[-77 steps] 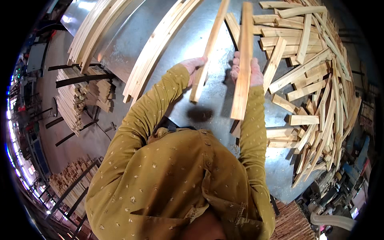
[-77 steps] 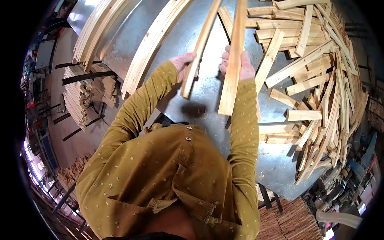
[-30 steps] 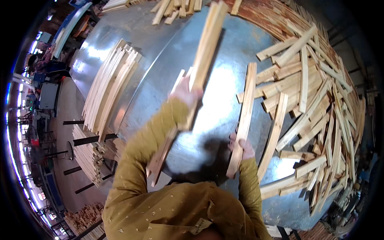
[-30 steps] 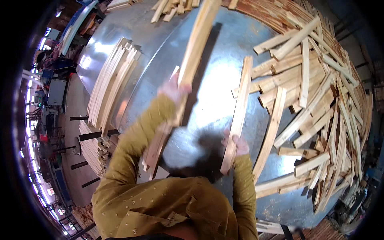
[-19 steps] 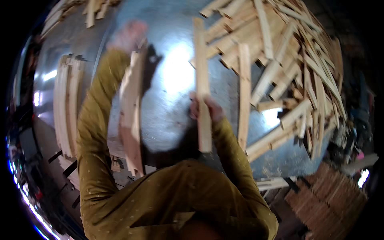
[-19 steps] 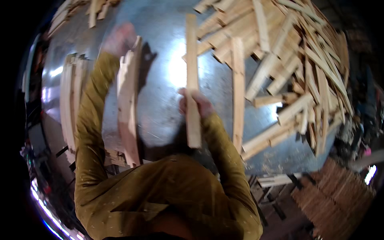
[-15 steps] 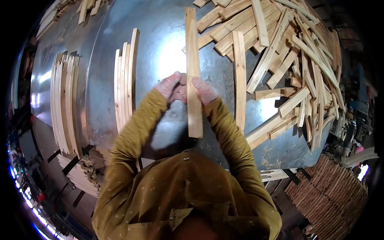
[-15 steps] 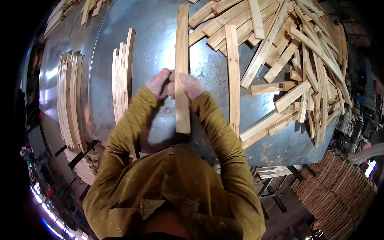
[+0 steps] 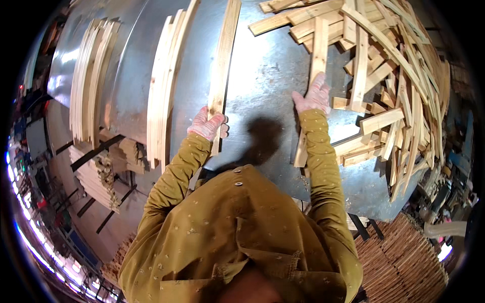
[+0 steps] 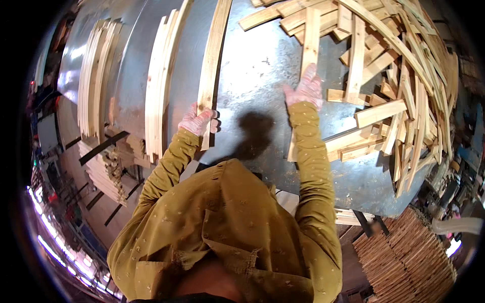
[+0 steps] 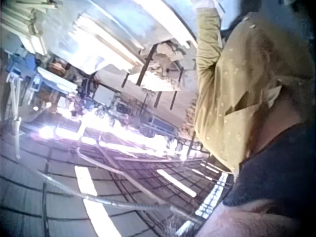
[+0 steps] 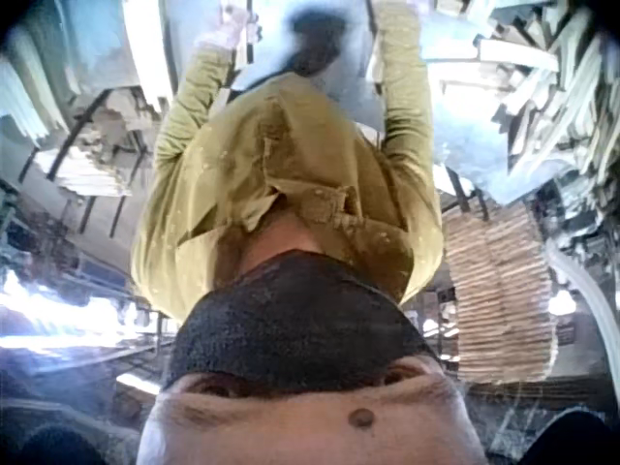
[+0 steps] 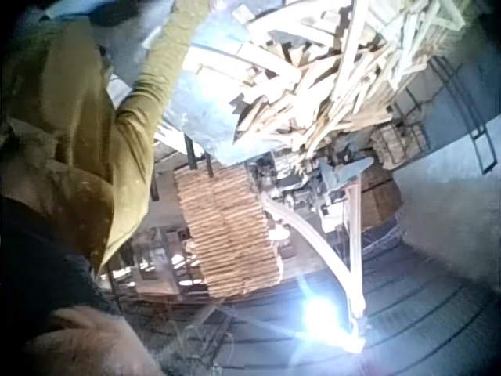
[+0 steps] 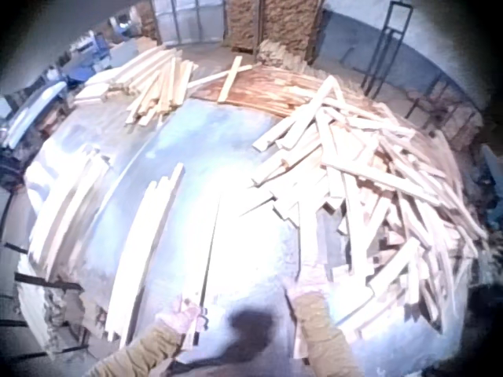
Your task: The person sorts thin wooden strips on a metal table, picking them up from a disorganized pile and arranging them into neat stacks. The person handles the wood by hand, repeatedly picking up individual pieces or small groups and placing them into a growing organized pile.
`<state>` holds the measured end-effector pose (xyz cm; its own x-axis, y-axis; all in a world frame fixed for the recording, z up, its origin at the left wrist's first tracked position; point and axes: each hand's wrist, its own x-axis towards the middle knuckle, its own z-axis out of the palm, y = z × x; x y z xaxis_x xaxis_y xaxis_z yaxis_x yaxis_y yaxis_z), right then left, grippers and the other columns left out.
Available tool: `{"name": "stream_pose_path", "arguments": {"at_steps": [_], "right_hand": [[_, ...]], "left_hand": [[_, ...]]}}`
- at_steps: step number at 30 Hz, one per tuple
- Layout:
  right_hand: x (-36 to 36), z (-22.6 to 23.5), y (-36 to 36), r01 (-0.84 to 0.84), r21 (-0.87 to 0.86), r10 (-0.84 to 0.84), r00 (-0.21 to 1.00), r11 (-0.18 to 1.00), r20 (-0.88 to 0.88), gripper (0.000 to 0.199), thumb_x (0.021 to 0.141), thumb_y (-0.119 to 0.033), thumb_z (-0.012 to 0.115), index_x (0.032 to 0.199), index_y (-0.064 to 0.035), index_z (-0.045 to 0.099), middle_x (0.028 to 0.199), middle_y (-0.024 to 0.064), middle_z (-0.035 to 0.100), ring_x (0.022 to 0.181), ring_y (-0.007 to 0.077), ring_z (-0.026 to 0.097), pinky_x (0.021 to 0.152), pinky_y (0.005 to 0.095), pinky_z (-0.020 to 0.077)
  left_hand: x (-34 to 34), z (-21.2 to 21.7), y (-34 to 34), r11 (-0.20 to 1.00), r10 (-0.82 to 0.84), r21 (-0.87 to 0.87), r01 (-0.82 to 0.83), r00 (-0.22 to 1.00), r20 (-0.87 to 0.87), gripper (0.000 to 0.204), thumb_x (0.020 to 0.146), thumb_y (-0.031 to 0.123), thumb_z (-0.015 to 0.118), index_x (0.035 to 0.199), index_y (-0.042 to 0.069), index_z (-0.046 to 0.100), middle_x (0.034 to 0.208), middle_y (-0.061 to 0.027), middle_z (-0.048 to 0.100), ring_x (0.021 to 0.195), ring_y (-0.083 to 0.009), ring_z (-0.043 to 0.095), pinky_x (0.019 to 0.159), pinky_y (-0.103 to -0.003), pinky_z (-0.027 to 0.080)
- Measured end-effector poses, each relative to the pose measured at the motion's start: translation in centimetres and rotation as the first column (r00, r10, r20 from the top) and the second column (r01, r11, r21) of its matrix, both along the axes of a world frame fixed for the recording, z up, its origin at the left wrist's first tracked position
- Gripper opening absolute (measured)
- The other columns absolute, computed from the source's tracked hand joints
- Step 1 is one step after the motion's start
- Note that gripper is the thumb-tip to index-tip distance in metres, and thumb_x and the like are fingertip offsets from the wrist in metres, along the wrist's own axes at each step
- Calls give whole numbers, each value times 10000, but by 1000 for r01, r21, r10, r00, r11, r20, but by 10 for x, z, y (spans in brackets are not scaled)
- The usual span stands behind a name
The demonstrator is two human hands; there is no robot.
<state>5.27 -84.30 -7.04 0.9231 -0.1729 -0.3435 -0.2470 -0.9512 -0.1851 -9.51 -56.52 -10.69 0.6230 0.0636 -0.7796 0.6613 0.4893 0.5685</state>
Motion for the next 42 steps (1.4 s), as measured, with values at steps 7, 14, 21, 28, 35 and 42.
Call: {"name": "stream_pose_path", "arguments": {"at_steps": [7, 14, 21, 28, 35, 42], "right_hand": [[-51, -27, 49, 201, 939, -40, 979, 279, -198, 524, 943, -252, 568, 1391, -32, 406, 1020, 117, 591, 826, 274, 599, 772, 430, 540], [0, -73, 211, -652, 346, 687, 726, 675, 27, 381, 964, -327, 484, 1231, -61, 546, 1126, 238, 612, 1026, 386, 624, 862, 500, 526], [67, 8, 183, -701, 424, 788, 614, 573, -50, 583, 979, -458, 369, 1440, -105, 428, 1490, 163, 422, 1315, 319, 483, 1106, 456, 370], [276, 19, -180, -68, -549, 393, 771, 833, 501, 313, 794, -160, 672, 1094, -82, 629, 1171, 162, 639, 1134, 303, 615, 864, 435, 543], [251, 76, -116, -624, -353, 615, 774, 697, -152, 183, 842, -111, 585, 991, -85, 689, 977, 138, 696, 933, 320, 688, 783, 431, 572], [153, 146, 11, -708, 336, 781, 596, 622, -188, 300, 853, -304, 627, 1081, -108, 639, 1088, 109, 655, 995, 280, 651, 846, 408, 544]], "left_hand": [[-34, 44, 54, -87, -184, 897, 434, 878, -443, 470, 697, 339, 821, 1056, 68, 684, 1249, -161, 575, 1170, -341, 525, 991, -424, 428], [-45, 55, 108, 120, -187, 879, 461, 880, -436, 1066, 709, 464, 780, 1486, -44, 257, 1461, -271, 391, 1363, -389, 380, 1127, -406, 333], [-59, 32, 97, -140, -222, 888, 437, 861, -458, 1136, 635, 451, 826, 1487, -24, 245, 1480, -247, 363, 1368, -378, 363, 1112, -406, 340], [-27, 3, 50, 516, -224, 816, -262, 878, 423, 923, 863, 377, 673, 1539, 32, 148, 1565, -219, 236, 1428, -363, 295, 1136, -481, 327], [123, 37, -109, 754, -605, 529, 390, 725, 329, 868, 843, 220, 705, 1503, -28, 199, 1425, -219, 414, 1278, -280, 457, 1030, -362, 431], [171, -74, -177, 635, -597, 771, -50, 601, 531, 435, 999, 220, 535, 1380, 30, 441, 1239, -106, 547, 1114, -193, 544, 915, -353, 486]]}}
